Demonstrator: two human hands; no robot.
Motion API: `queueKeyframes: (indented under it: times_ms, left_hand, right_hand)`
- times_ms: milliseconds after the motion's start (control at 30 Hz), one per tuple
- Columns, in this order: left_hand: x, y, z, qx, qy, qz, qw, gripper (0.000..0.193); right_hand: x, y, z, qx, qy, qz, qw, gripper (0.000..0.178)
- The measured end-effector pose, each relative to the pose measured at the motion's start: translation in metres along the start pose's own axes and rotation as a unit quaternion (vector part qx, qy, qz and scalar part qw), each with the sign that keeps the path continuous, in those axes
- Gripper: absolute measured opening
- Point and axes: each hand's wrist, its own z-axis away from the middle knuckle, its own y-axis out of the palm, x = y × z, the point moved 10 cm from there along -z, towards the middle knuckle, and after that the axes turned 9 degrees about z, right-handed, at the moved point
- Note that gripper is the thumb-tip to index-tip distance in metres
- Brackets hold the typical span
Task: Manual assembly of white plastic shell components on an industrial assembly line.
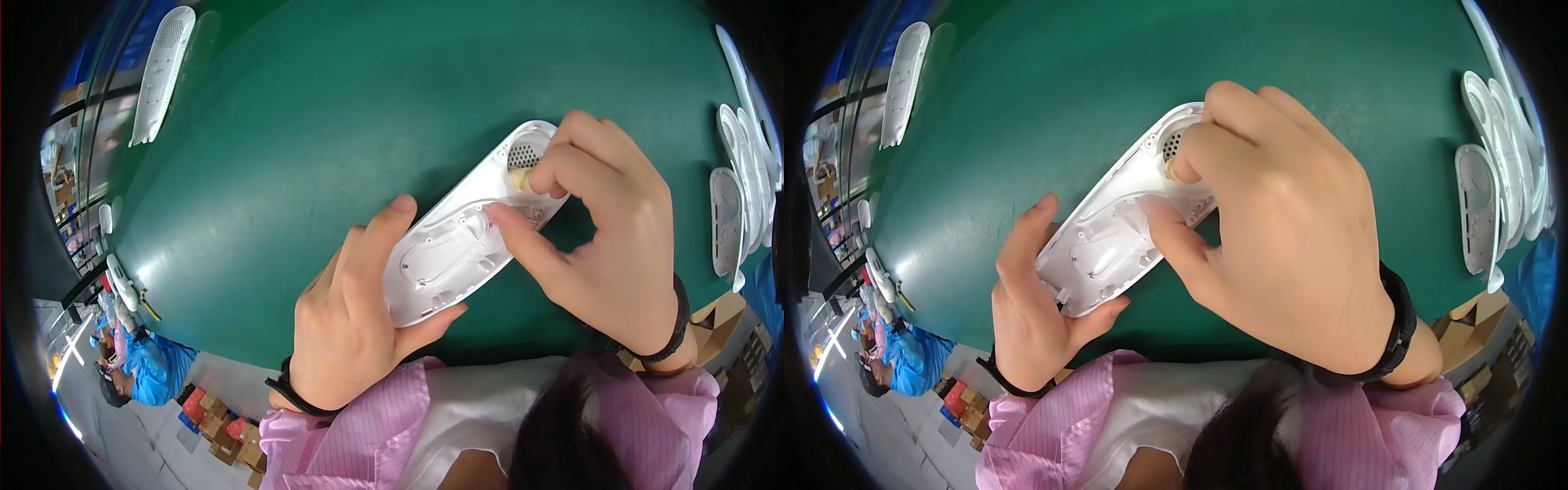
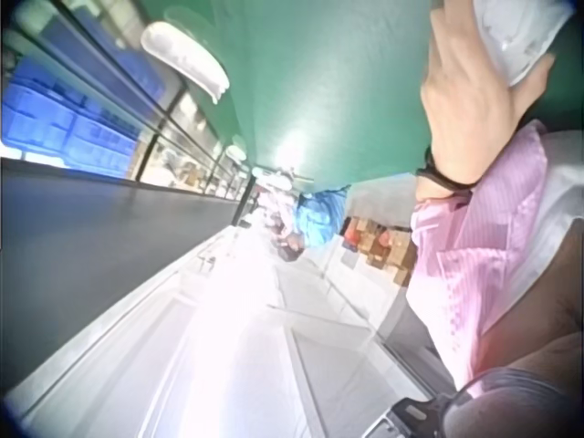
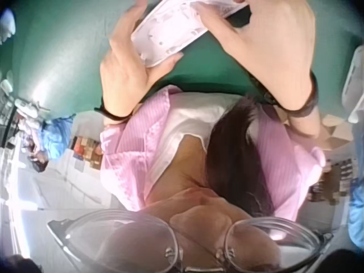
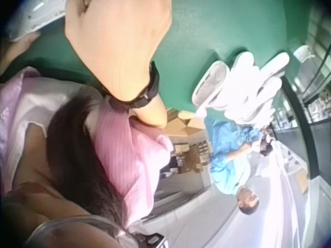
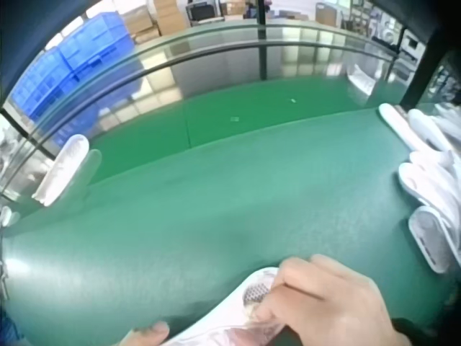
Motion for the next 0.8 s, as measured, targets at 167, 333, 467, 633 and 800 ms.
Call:
queueKeyframes:
  times_ms: [167, 333, 467, 633, 800]
  left_hand:
    - [0.003, 0.006, 0.01, 0.047, -0.028, -0.02, 0.998, 0.096]
    - [-0.003, 0.001, 0.013, 0.023, -0.028, -0.012, 0.999, 0.092]
    - [-0.012, -0.004, 0.011, -0.003, 0.008, -0.014, 1.0, 0.087]
    - [-0.013, 0.002, 0.003, 0.062, -0.02, -0.05, 0.997, 0.077]
    - [-0.006, -0.037, -0.007, -0.004, -0.032, 0.007, 0.999, 0.065]
  right_hand:
    - [-0.01, 0.002, 0.007, 0.038, 0.067, -0.033, 0.997, 0.029]
    - [-0.008, 0.0, 0.014, 0.044, 0.082, -0.043, 0.995, 0.029]
    - [-0.009, 0.0, 0.015, 0.055, 0.089, -0.055, 0.993, 0.03]
    - [-0.019, -0.001, 0.012, 0.097, 0.127, -0.053, 0.986, 0.031]
    - [0.013, -0.078, 0.039, -0.011, -0.045, -0.202, 0.978, 0.046]
